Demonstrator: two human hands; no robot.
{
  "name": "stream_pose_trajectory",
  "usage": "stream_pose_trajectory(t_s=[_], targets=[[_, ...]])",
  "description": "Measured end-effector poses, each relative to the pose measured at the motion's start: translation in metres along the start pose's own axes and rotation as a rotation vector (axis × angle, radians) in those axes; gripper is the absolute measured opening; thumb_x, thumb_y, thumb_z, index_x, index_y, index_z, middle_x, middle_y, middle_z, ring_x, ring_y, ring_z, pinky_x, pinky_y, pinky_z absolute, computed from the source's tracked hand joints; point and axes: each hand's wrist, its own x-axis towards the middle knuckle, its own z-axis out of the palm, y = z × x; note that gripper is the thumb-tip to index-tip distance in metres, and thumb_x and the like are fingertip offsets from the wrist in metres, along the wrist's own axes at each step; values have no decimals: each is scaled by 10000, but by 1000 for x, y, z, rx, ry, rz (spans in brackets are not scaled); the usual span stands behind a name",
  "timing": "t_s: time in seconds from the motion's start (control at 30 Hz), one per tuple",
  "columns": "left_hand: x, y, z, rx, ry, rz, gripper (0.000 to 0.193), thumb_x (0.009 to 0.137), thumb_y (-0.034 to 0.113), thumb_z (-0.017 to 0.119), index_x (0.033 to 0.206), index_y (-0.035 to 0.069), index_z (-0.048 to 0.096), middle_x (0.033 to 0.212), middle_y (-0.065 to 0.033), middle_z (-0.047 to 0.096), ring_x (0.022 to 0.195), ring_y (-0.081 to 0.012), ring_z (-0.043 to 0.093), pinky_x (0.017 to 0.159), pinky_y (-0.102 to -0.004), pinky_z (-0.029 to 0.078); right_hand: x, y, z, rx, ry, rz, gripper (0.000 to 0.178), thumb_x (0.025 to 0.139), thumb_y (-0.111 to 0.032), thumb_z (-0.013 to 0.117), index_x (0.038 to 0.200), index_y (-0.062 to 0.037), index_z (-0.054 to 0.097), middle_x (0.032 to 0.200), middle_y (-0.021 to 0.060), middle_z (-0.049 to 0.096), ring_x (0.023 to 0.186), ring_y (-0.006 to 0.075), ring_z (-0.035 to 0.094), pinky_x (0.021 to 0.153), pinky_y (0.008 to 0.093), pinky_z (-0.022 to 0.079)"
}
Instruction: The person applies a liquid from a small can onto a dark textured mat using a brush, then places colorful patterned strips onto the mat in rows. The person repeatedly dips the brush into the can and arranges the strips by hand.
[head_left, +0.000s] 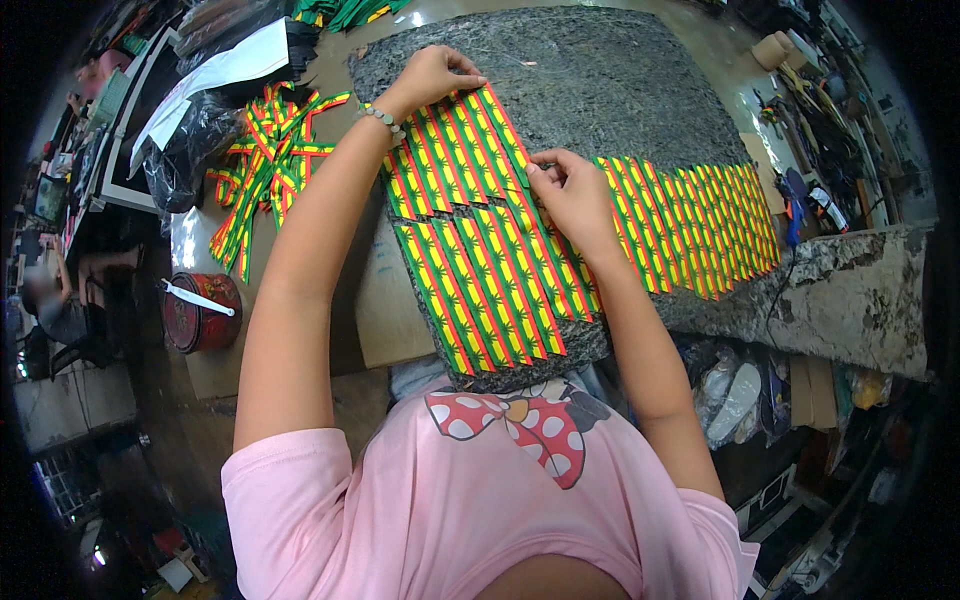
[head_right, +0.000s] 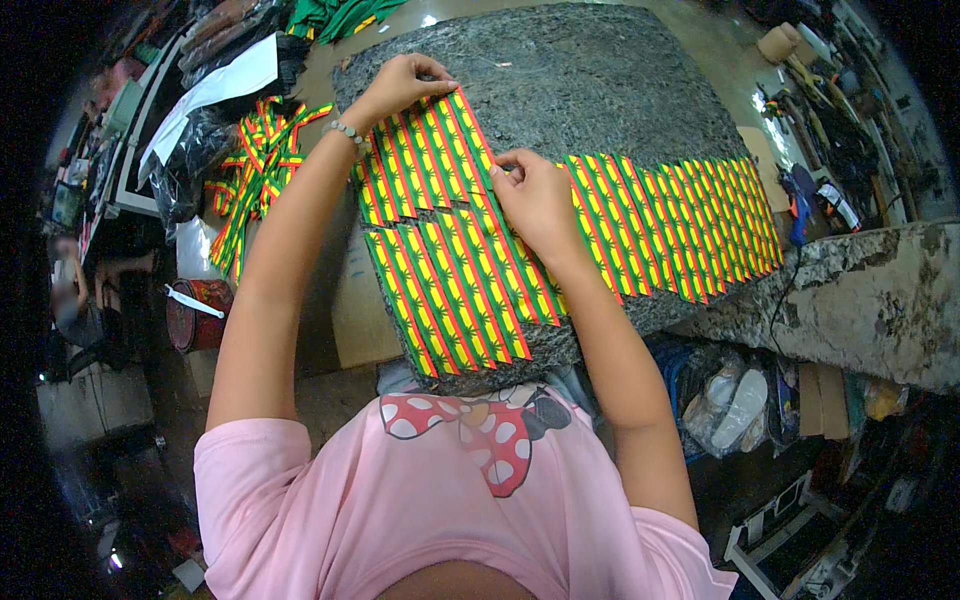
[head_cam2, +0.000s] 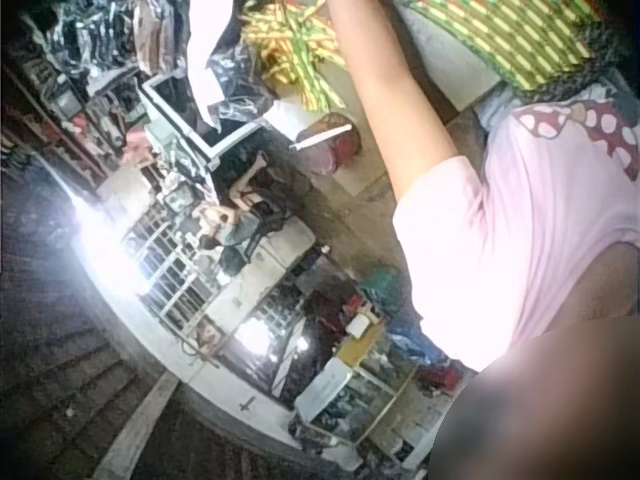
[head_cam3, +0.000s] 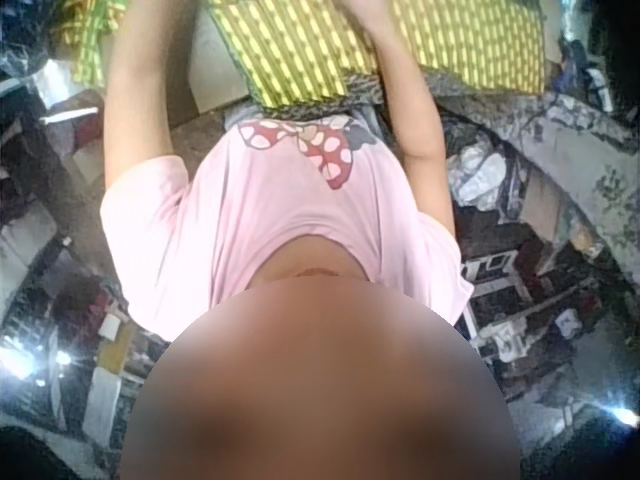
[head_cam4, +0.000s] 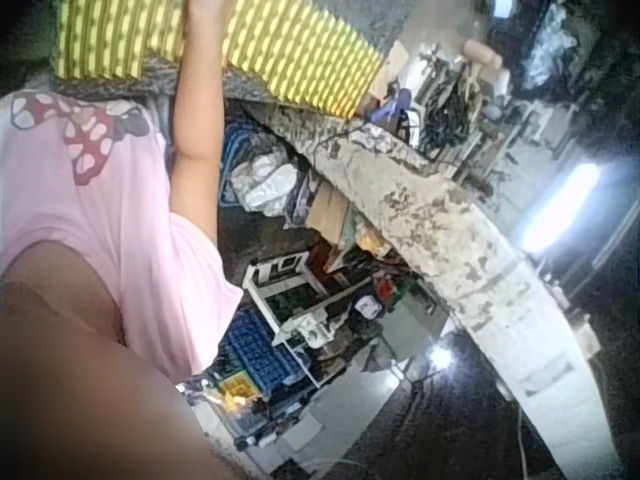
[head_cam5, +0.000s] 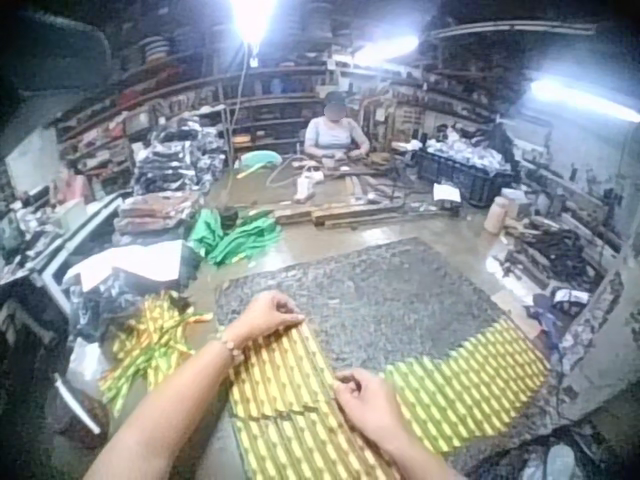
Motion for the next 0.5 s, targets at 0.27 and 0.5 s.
stream_pose_trajectory(t_s=[0.27, 0.5], targets=[[-1, 7, -1, 96, -24, -12, 330, 800, 349, 744, 998, 86, 727, 961, -80, 700, 859, -188, 664, 780, -317, 520, 4, 8, 2, -11, -17, -27, 215, 852, -161, 664, 980, 11, 675, 645, 28, 605, 557, 88, 565, 527, 262, 453], [-45, 8, -57, 97, 264, 140, 280, 879, 229, 653, 1128, 102, 673, 1099, -73, 658, 982, -211, 641, 851, -328, 511, 5, 8, 3, -35, -9, -6, 216, 840, -163, 665, 976, 4, 685, 643, 64, 615, 580, 121, 580, 573, 294, 466]])
